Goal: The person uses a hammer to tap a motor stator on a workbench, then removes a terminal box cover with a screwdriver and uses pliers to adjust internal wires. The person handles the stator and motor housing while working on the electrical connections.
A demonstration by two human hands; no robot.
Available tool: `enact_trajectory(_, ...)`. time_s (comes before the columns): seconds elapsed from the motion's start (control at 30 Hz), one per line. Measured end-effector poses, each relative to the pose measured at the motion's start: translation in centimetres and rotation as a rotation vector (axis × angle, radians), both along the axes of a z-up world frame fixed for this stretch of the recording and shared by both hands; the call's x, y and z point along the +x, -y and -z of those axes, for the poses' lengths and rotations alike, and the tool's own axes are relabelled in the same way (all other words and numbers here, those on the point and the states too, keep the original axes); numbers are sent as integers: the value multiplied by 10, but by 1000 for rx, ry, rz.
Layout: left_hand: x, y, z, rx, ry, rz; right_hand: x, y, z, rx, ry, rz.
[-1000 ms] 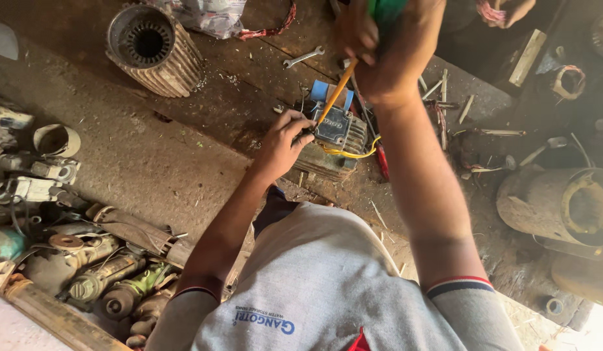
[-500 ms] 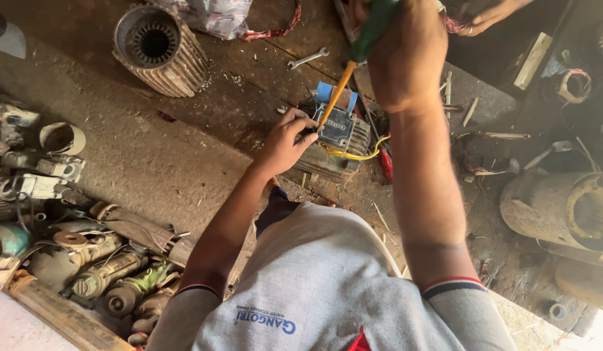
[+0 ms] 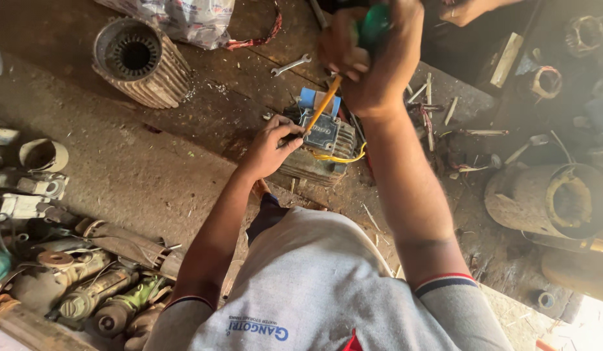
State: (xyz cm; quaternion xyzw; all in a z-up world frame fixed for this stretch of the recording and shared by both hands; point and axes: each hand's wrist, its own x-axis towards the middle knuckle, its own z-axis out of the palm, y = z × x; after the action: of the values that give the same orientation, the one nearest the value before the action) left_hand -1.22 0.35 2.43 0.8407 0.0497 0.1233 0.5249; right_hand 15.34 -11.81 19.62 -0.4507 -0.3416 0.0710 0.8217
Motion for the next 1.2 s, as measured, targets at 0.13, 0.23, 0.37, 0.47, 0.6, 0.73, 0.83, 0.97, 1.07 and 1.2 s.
enact_trajectory(0.13,1,1,0,24,19,-5,-8,-5,-23,87,-178,-208)
enact_trajectory(0.23,1,0,-2,-28,-53,-5,-4,3,-36,90,-330,-475)
enact_trajectory(0.37,3,0,-2,-80,-87,-23,2,7,-31,159,-213,-662)
enact_trajectory(0.47,2,0,3,-60,-49,-17,5,5,-17,146,-156,-570)
enact_trajectory(0.6,2,-1,10,-18,-36,-16,7,4,-9,84,-246,-444)
enact_trajectory(0.73,4,-3,14,-71,-91,-10,5,4,-13,97,-238,-475)
enact_trajectory(0.83,3,-3,17,-43,-31,5,-3,2,-16,124,-214,-477)
enact_trajectory(0.97,2,-4,17,41,-7,24,-11,4,-24,152,-174,-514)
enact_trajectory(1.07,6,-5,16,28,0,44,-15,6,-31,179,-136,-516)
enact_trajectory(1.2,5,-5,17,35,10,71,-21,7,-34,127,-128,-493)
